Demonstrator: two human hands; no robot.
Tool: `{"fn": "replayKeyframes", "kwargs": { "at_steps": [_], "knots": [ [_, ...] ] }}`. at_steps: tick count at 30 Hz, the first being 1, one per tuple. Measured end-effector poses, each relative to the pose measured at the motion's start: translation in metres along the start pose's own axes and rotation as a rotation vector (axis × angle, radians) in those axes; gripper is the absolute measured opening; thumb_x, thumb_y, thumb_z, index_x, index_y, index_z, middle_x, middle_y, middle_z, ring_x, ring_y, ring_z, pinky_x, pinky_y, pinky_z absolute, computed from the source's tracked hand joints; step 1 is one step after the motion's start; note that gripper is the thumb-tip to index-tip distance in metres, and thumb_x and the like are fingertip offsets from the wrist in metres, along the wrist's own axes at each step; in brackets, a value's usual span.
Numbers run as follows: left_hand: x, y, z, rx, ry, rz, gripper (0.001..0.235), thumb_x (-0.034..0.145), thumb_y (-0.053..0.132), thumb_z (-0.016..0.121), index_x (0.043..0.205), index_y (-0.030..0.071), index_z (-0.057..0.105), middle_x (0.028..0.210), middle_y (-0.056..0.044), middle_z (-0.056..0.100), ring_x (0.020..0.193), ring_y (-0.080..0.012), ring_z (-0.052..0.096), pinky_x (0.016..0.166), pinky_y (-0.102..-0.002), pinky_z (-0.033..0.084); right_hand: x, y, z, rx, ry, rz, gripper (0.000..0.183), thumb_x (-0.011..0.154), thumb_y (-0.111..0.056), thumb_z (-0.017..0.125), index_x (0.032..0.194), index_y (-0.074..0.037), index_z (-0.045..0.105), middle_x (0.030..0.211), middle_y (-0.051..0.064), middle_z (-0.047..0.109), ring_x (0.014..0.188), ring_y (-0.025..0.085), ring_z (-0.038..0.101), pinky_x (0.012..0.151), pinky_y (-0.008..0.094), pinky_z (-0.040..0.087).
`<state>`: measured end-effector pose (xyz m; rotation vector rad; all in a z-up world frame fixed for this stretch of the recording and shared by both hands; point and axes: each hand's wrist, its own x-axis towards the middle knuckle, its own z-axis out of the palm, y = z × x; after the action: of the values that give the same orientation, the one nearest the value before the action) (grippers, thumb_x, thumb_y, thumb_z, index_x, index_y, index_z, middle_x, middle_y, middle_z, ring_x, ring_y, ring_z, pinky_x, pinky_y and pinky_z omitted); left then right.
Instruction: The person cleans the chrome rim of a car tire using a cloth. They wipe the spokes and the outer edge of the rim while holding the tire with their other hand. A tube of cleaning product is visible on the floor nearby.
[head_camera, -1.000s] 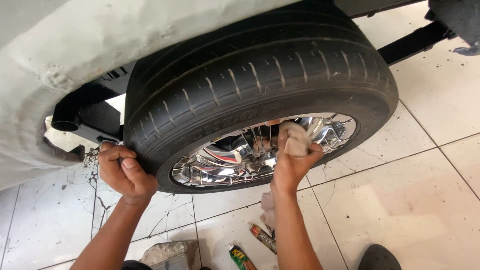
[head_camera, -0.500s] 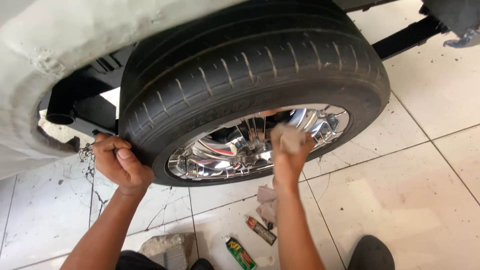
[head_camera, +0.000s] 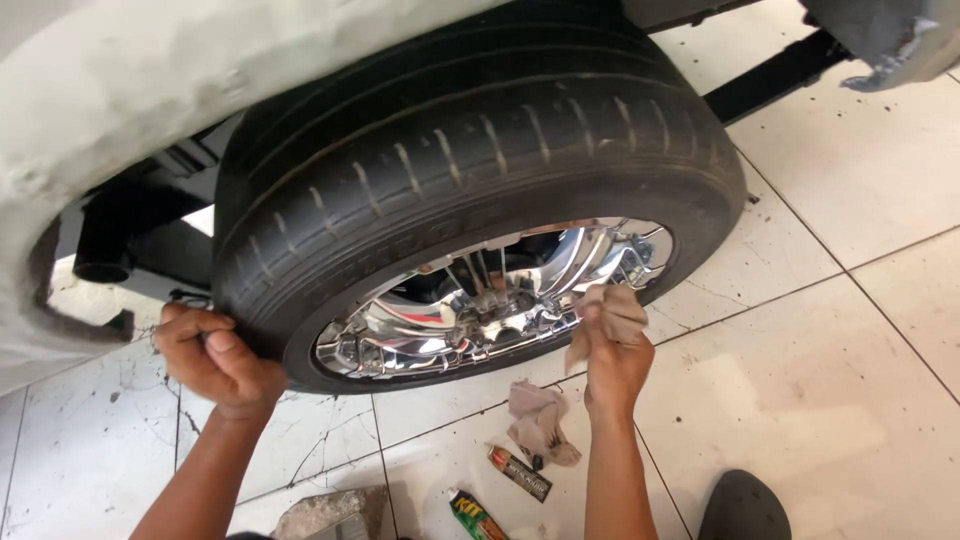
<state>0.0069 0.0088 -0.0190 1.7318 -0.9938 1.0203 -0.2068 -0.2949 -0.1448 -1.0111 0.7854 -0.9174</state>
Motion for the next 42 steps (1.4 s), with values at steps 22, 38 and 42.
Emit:
{"fn": "replayKeyframes", "kwargs": {
  "at_steps": [22, 38, 42],
  "knots": [
    [-0.003, -0.003, 0.004, -0.011, 0.004, -0.059, 0.034, 0.116, 0.034, 0.046, 0.103, 0.003, 0.039, 0.09, -0.008, 0.041, 0.081, -0.0174, 0.039, 0.074, -0.032, 0.031, 0.025, -0.049, 0.075, -1.029, 0.158, -0.865, 0.028, 0.1, -0.026, 0.065, 0.121, -0.01, 0.071, 0.139, 0.021, 0.049, 0.131, 0.042, 0.043, 0.102, 0.059, 0.036],
    [-0.007, -0.006, -0.006, -0.021, -0.032, -0.061, 0.032, 0.115, 0.031, 0.047, 0.105, 0.001, 0.04, 0.087, -0.01, 0.043, 0.076, -0.0175, 0.038, 0.069, -0.031, 0.03, 0.021, -0.052, 0.074, -0.934, 0.161, -0.855, 0.028, 0.102, -0.022, 0.07, 0.125, -0.008, 0.062, 0.131, 0.024, 0.044, 0.125, 0.039, 0.051, 0.099, 0.054, 0.04],
    [-0.003, -0.007, 0.002, -0.019, -0.015, -0.049, 0.031, 0.115, 0.031, 0.046, 0.104, 0.002, 0.04, 0.087, -0.01, 0.042, 0.077, -0.0175, 0.037, 0.069, -0.031, 0.03, 0.006, -0.055, 0.076, -0.901, 0.127, -0.865, 0.026, 0.097, -0.022, 0.073, 0.119, -0.011, 0.066, 0.127, 0.021, 0.046, 0.119, 0.038, 0.054, 0.093, 0.051, 0.041]
  ]
}}
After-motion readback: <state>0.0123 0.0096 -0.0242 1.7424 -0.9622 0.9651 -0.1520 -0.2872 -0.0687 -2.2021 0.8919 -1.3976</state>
